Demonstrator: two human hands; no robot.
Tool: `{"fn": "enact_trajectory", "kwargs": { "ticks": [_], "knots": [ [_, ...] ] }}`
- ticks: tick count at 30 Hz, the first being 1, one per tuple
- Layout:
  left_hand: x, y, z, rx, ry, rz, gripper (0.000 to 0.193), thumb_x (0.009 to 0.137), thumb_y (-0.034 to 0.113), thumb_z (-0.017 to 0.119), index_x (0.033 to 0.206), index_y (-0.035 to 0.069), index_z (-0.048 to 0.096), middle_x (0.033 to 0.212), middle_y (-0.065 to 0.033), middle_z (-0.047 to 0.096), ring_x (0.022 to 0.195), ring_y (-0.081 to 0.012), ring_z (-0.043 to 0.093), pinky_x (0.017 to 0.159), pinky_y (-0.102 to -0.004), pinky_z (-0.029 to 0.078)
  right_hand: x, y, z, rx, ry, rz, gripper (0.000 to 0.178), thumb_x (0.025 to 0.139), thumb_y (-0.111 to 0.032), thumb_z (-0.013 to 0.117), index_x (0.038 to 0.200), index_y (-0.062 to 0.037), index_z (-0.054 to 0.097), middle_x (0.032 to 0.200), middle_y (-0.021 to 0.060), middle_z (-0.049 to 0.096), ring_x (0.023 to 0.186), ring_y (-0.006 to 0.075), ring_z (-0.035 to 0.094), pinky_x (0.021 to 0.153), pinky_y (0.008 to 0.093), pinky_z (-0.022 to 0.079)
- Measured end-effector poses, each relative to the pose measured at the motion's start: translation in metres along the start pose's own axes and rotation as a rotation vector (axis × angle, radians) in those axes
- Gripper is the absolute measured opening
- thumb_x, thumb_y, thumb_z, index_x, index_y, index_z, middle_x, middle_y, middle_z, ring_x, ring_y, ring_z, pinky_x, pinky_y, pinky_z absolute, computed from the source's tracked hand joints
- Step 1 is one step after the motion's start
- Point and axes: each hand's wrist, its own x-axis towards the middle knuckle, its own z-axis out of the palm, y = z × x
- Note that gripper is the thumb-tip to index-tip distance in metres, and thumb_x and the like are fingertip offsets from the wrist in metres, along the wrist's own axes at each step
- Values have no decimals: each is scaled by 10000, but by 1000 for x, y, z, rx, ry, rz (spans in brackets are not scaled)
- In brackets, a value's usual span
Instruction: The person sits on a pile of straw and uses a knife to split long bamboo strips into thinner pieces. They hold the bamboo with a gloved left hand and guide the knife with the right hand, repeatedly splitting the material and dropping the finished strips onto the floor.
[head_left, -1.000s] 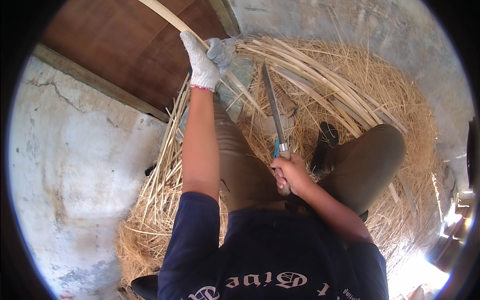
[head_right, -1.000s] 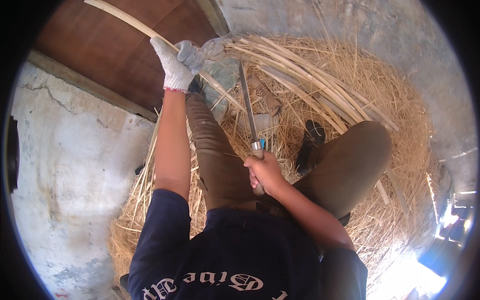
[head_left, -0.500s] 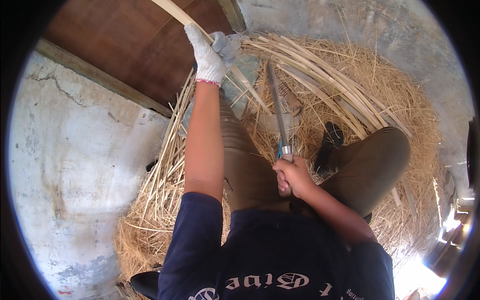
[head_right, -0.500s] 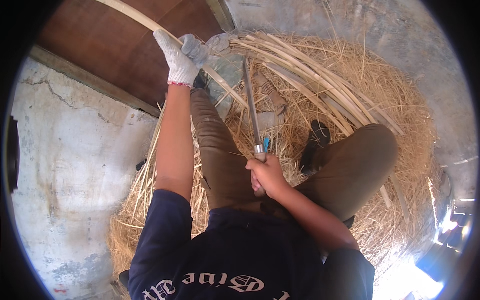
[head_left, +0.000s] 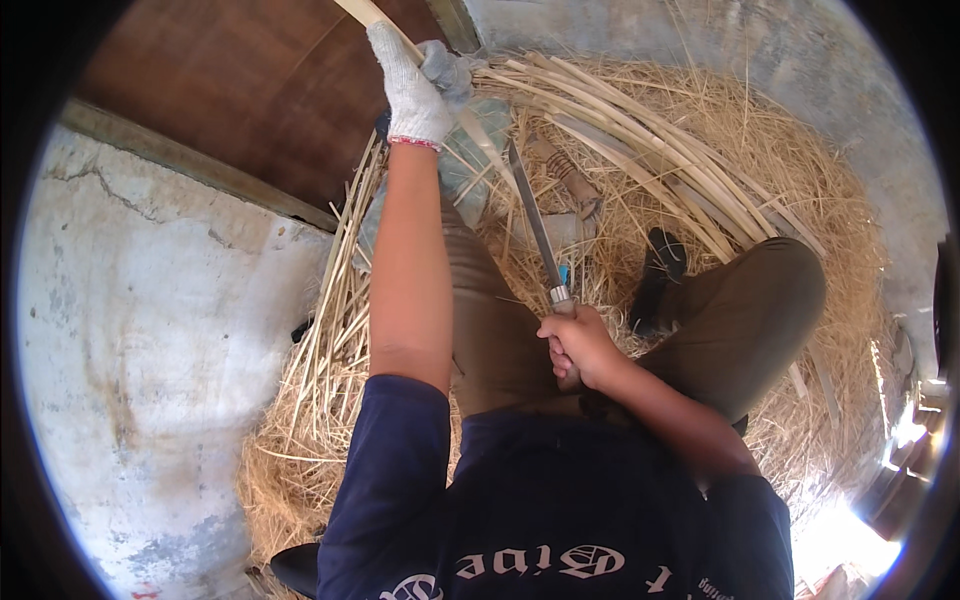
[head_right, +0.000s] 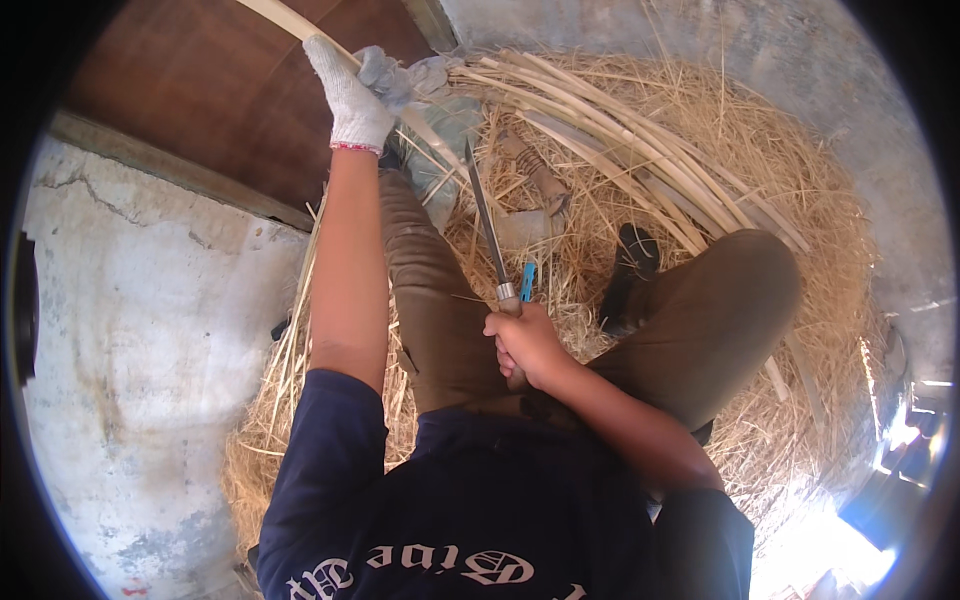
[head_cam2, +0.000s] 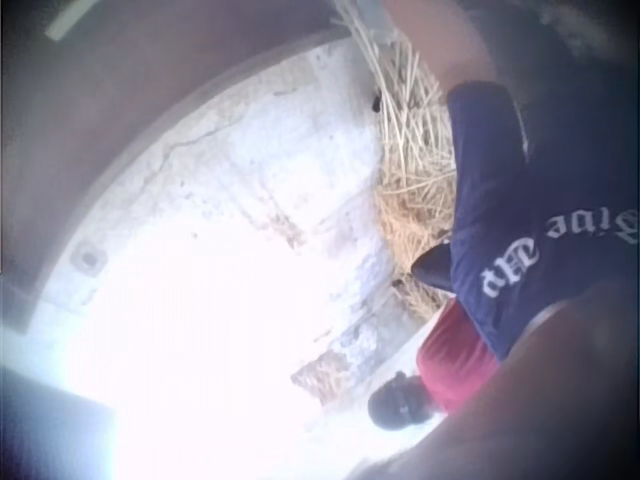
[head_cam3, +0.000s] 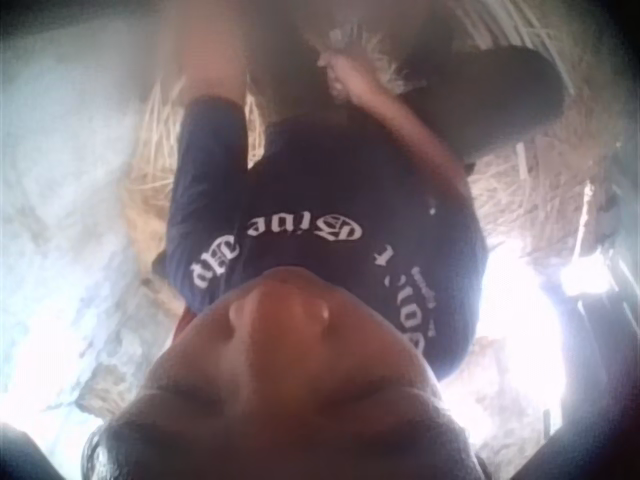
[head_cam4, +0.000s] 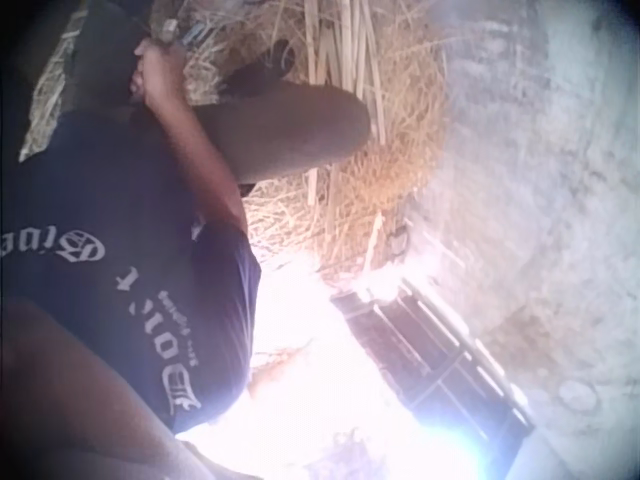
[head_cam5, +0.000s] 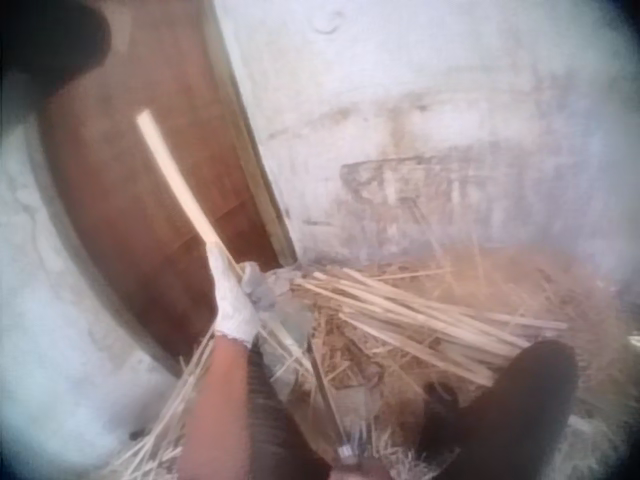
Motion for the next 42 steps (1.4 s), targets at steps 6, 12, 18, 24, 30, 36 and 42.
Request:
{"fn": "enact_trajectory", "kwargs": {
  "ticks": [6,12,18,24,30,36,42],
  "knots": [
    [-5,1,-2,-15,-54,44,871,757,1008,403,530,181,245,511,31,184,472,-172,172,469,-334,127,2,6,1,-74,44,-246,158,873,-54,637,784,-52,507,573,34,465,389,147,424,388,349,372],
    [-7,3,-10,-25,-31,46,879,759,1013,380,522,177,244,500,23,189,468,-182,167,470,-336,134,-2,-2,0,-20,17,39,153,879,-45,622,786,-49,502,589,34,470,393,140,420,396,337,385],
    [-7,5,-15,-13,80,64,879,757,1013,384,522,175,258,502,24,190,469,-180,174,464,-334,129,7,7,-2,-18,3,-200,164,856,-50,631,759,-60,498,573,34,465,395,146,422,405,346,386],
    [-8,5,-24,-19,65,60,876,746,1019,388,521,183,257,506,31,191,471,-174,182,462,-335,138,7,1,-5,33,-39,27,139,852,-45,618,795,-70,492,577,25,466,387,138,411,399,335,380],
    [-13,9,-27,-17,105,58,874,741,1023,389,521,186,261,509,33,191,472,-173,182,460,-340,137,5,1,-2,88,-40,-114,146,829,-44,627,773,-67,495,560,18,456,382,144,414,397,344,385],
    [-13,9,-33,-35,122,60,874,747,1022,385,523,187,253,508,32,184,473,-169,180,461,-337,132,-1,-3,1,15,-36,5,140,844,-32,624,772,-59,506,556,29,458,373,146,421,385,346,386],
    [-14,9,-30,-8,143,71,872,748,1022,381,523,190,252,502,33,186,468,-164,187,459,-332,127,2,-1,2,-9,-18,-126,147,854,-33,620,765,-50,504,559,34,468,368,142,407,375,336,373]
  ]
}}
